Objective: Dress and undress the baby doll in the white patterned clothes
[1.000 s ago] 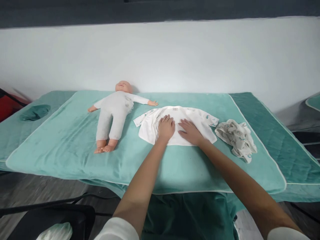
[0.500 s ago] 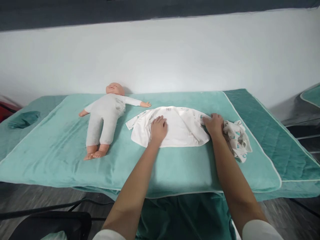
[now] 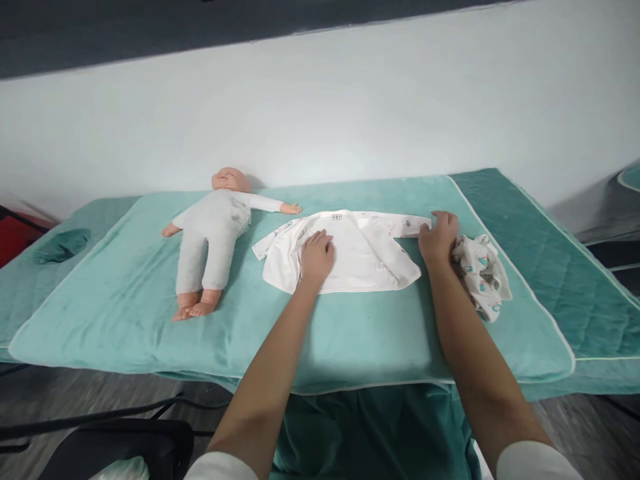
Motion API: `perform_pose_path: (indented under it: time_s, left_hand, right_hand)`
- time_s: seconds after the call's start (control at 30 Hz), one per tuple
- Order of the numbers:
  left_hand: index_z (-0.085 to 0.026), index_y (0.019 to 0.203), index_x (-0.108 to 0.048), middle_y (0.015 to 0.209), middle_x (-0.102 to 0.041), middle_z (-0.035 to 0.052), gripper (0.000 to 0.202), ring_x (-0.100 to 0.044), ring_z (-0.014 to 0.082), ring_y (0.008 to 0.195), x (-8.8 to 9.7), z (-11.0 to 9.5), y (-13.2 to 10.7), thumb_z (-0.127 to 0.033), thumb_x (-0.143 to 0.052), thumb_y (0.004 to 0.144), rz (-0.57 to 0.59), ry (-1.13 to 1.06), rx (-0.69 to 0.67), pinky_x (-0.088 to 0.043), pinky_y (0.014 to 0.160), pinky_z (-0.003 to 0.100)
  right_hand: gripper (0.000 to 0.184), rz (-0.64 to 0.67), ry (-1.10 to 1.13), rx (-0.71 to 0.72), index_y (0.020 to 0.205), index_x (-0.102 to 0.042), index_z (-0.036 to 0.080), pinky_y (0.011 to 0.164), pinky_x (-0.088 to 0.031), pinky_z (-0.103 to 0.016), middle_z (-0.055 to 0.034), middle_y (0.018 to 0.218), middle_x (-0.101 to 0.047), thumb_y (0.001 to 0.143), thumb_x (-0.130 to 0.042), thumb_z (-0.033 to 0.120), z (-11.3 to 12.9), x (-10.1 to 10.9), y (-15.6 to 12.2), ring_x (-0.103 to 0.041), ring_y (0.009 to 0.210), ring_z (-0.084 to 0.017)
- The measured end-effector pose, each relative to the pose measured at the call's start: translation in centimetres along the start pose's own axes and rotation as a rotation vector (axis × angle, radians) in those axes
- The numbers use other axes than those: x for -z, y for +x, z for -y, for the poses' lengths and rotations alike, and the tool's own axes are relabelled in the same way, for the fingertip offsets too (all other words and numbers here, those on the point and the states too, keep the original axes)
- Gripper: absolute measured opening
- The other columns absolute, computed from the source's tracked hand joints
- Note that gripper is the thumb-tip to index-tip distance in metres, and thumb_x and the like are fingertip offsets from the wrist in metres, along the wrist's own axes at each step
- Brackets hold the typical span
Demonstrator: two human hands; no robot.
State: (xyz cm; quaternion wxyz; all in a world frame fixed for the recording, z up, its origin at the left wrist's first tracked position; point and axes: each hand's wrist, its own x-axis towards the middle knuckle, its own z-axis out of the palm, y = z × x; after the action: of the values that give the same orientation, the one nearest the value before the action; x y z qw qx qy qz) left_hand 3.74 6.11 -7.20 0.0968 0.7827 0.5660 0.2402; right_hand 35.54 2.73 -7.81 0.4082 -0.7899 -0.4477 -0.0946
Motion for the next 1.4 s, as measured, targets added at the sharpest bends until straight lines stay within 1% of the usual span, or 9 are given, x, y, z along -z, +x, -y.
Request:
perform_pose_path:
  time_s: [0.17,0.33,0.53,0.7,0.77,0.9,1.03,1.2,1.4]
  left_hand:
    - [-0.021,0.124,-0.070,0.148,-0.063,0.0035,0.037,-0.050,0.0178,0.144,0.0,0.1,0.0,-0.022,-0.044,0.098,-0.001,-0.003,-0.005,-0.034,0.125,0.036]
    - [-0.021,0.121,-0.071,0.145,-0.065,0.0063,0.035,-0.053,0.0195,0.142,-0.2,0.3,0.0,-0.021,-0.045,0.097,-0.031,-0.022,-0.024,-0.036,0.124,0.038]
    - [-0.020,0.120,-0.072,0.144,-0.066,0.0064,0.035,-0.054,0.0197,0.141,-0.3,0.3,0.1,-0.020,-0.046,0.096,-0.043,-0.041,-0.024,-0.037,0.123,0.037]
    - [-0.022,0.121,-0.071,0.145,-0.065,0.0033,0.035,-0.052,0.0175,0.143,0.0,0.1,0.1,-0.021,-0.045,0.097,-0.010,-0.014,0.012,-0.036,0.124,0.036]
    - [-0.023,0.122,-0.071,0.146,-0.064,0.0027,0.036,-0.051,0.0176,0.143,0.0,0.1,0.1,-0.022,-0.044,0.098,-0.005,-0.004,0.019,-0.035,0.124,0.037]
    - [-0.023,0.120,-0.071,0.145,-0.065,0.0022,0.034,-0.053,0.0176,0.142,-0.2,0.2,0.1,-0.022,-0.046,0.097,-0.029,-0.027,0.010,-0.035,0.124,0.036]
    - [-0.022,0.118,-0.072,0.143,-0.066,0.0037,0.033,-0.054,0.0195,0.141,-0.3,0.5,0.1,-0.021,-0.047,0.096,-0.042,-0.060,-0.003,-0.037,0.123,0.039]
    - [-0.020,0.117,-0.073,0.141,-0.067,0.0069,0.032,-0.056,0.0232,0.140,-0.4,0.6,0.1,-0.020,-0.049,0.095,-0.058,-0.103,-0.019,-0.039,0.122,0.043]
    - [-0.020,0.114,-0.073,0.141,-0.068,0.0070,0.030,-0.057,0.0233,0.139,-0.5,0.6,0.2,-0.018,-0.050,0.094,-0.063,-0.115,-0.014,-0.039,0.121,0.043]
  right_hand:
    - [0.044,0.105,-0.066,-0.177,0.120,-0.059,0.010,0.103,-0.041,-0.053,-0.0205,0.116,-0.059,0.079,-0.062,0.025,-0.6,-0.5,-0.3,-0.054,0.111,-0.034]
    - [0.032,0.091,0.007,-0.150,0.108,-0.063,0.016,0.097,-0.046,-0.047,-0.0115,0.100,-0.063,0.080,-0.049,0.017,-1.3,-1.1,1.5,-0.057,0.095,-0.027]
    - [0.041,-0.015,0.197,-0.155,0.117,-0.059,0.012,0.093,-0.050,-0.042,-0.0117,0.104,-0.061,0.078,-0.048,0.014,-1.7,-1.7,3.4,-0.059,0.093,-0.023]
    - [0.053,-0.056,0.158,-0.072,0.124,-0.056,0.011,0.103,-0.046,-0.046,-0.0169,0.122,-0.058,0.073,-0.043,0.005,-1.2,-1.0,2.4,-0.057,0.114,-0.027]
    - [0.050,0.016,0.123,0.072,0.125,-0.057,0.012,0.108,-0.043,-0.048,-0.0182,0.127,-0.058,0.077,-0.044,0.007,0.0,-0.6,1.5,-0.054,0.123,-0.029]
    - [0.036,0.320,0.132,0.345,0.120,-0.064,0.015,0.107,-0.043,-0.042,-0.0159,0.125,-0.065,0.090,-0.044,0.017,2.8,-0.2,-0.8,-0.056,0.122,-0.028]
    - [0.025,0.477,-0.059,0.288,0.098,-0.071,0.018,0.089,-0.045,-0.038,-0.0137,0.105,-0.070,0.096,-0.048,0.028,3.8,0.0,-1.6,-0.059,0.103,-0.029]
    - [0.026,0.380,-0.180,0.111,0.094,-0.070,0.016,0.078,-0.040,-0.035,-0.0153,0.100,-0.071,0.096,-0.047,0.028,2.2,0.3,-0.8,-0.059,0.091,-0.026]
    - [0.023,0.203,-0.099,0.226,0.096,-0.069,0.015,0.089,-0.042,-0.039,-0.0170,0.103,-0.069,0.090,-0.048,0.024,1.5,-0.3,-0.8,-0.057,0.097,-0.028]
